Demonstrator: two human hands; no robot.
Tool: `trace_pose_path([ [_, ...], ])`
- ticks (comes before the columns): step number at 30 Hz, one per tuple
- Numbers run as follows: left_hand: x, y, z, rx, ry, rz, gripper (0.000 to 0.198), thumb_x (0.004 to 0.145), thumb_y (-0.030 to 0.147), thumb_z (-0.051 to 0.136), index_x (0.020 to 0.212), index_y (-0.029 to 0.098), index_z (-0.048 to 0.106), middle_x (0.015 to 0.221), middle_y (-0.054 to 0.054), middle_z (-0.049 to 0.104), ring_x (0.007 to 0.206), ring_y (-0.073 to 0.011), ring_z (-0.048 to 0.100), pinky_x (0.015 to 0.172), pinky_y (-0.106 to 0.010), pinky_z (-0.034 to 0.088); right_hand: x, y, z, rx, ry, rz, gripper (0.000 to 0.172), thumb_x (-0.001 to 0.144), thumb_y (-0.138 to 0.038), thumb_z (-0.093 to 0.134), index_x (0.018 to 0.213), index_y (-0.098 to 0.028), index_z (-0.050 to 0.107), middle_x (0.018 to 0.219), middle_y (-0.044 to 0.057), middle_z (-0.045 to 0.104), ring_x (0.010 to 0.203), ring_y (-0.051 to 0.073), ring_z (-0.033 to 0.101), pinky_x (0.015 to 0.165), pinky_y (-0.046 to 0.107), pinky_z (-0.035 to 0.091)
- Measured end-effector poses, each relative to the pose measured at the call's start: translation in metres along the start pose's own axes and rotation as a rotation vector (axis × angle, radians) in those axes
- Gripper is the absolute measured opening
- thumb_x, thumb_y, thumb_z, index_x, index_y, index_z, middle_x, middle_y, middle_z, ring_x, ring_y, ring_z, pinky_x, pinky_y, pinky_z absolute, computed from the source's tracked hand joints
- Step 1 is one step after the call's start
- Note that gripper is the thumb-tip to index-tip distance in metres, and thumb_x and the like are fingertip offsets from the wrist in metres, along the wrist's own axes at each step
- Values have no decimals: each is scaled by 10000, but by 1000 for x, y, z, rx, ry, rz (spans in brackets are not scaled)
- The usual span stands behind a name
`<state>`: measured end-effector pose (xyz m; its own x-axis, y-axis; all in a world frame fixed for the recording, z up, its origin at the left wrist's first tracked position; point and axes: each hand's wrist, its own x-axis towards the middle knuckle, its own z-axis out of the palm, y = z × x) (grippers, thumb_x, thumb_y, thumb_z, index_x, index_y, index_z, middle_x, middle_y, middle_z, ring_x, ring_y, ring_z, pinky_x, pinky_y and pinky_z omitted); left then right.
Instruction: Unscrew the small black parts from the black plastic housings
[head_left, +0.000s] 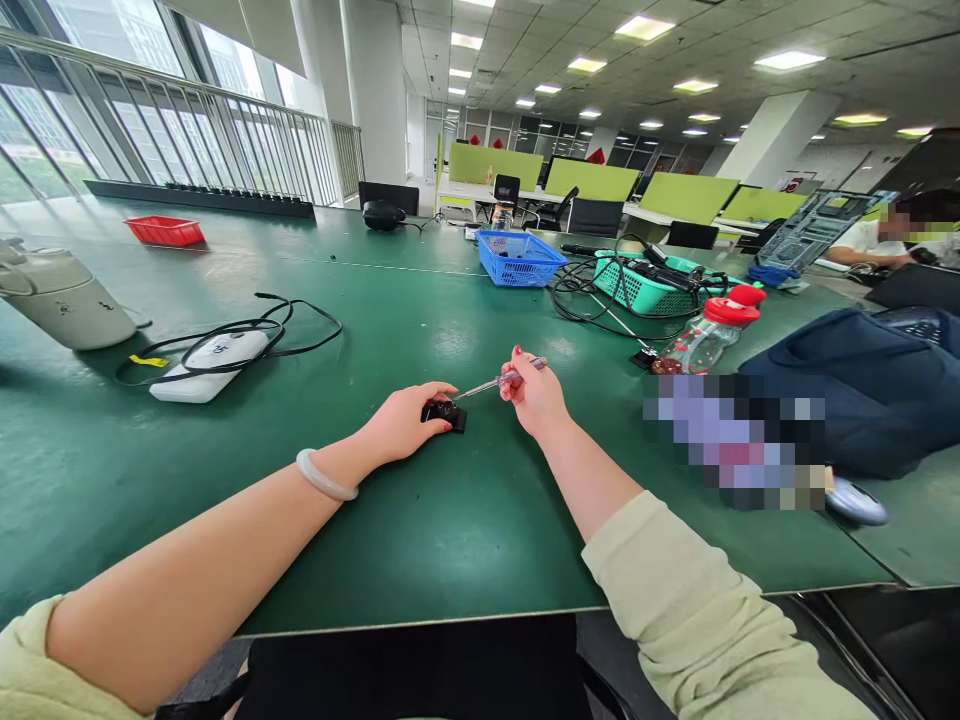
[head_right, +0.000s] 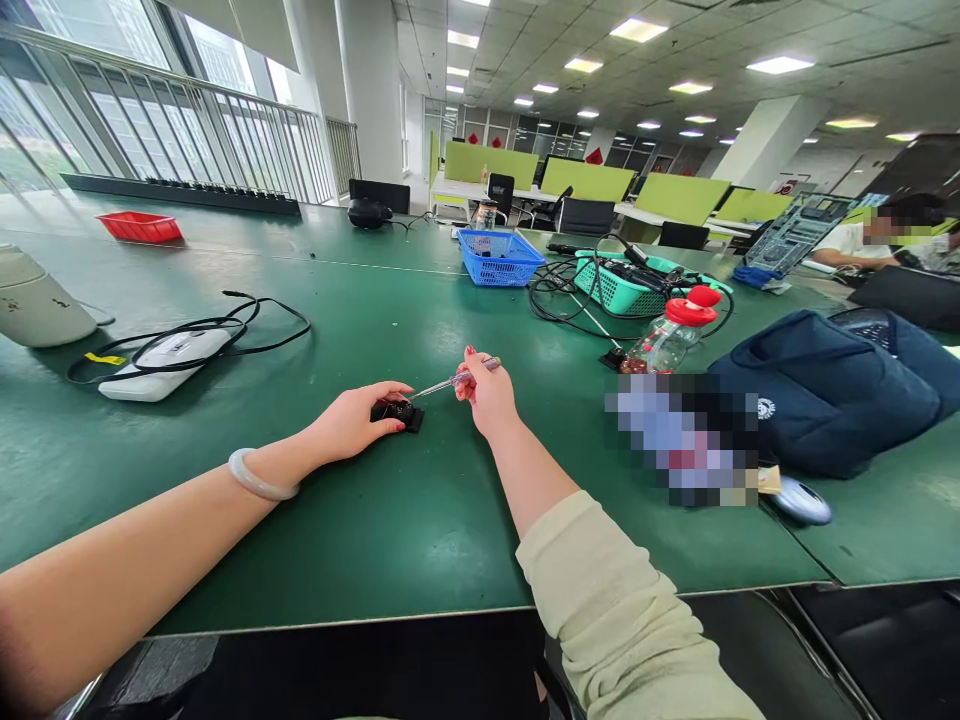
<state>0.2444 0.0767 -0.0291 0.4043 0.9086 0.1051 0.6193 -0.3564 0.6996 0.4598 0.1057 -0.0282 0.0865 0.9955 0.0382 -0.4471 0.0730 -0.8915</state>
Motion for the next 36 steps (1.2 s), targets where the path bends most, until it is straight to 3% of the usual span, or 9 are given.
trace_pose_path([
  [10, 0, 5, -1, 69, -6, -11, 497, 793, 340, 668, 1273, 213, 644, 1275, -62, 698, 1140, -264, 657, 1076, -410, 507, -1, 4, 1, -96, -65, -31, 466, 703, -562, 824, 631, -196, 545, 520, -37, 571, 423, 70, 498, 397, 200, 422],
  [22, 2, 4, -1, 123, -11, -7, 444, 814, 349, 647, 1245, 245, 674, 1253, -32, 707, 1137, -259, 646, 1064, -393, 501, 2, 10, 1, -63, 90, 60, 525, 692, -604, 810, 598, -193, 497, 451, -52, 517, 382, 60, 482, 357, 179, 422],
  [27, 2, 5, -2, 182, -1, 13, 424, 825, 358, 640, 1230, 241, 692, 1239, -39, 718, 1153, -277, 634, 1056, -412, 499, 2, 9, -2, -83, 99, -17, 541, 719, -637, 770, 584, -202, 479, 430, -55, 497, 363, 59, 457, 345, 186, 394],
  [36, 2, 5, -2, 226, 6, 34, 376, 836, 349, 643, 1189, 245, 717, 1174, -46, 736, 1121, -280, 622, 996, -406, 512, -5, -2, 2, -308, -68, -240, 530, 758, -683, 698, 602, -216, 501, 448, -44, 551, 370, 80, 489, 386, 215, 406],
])
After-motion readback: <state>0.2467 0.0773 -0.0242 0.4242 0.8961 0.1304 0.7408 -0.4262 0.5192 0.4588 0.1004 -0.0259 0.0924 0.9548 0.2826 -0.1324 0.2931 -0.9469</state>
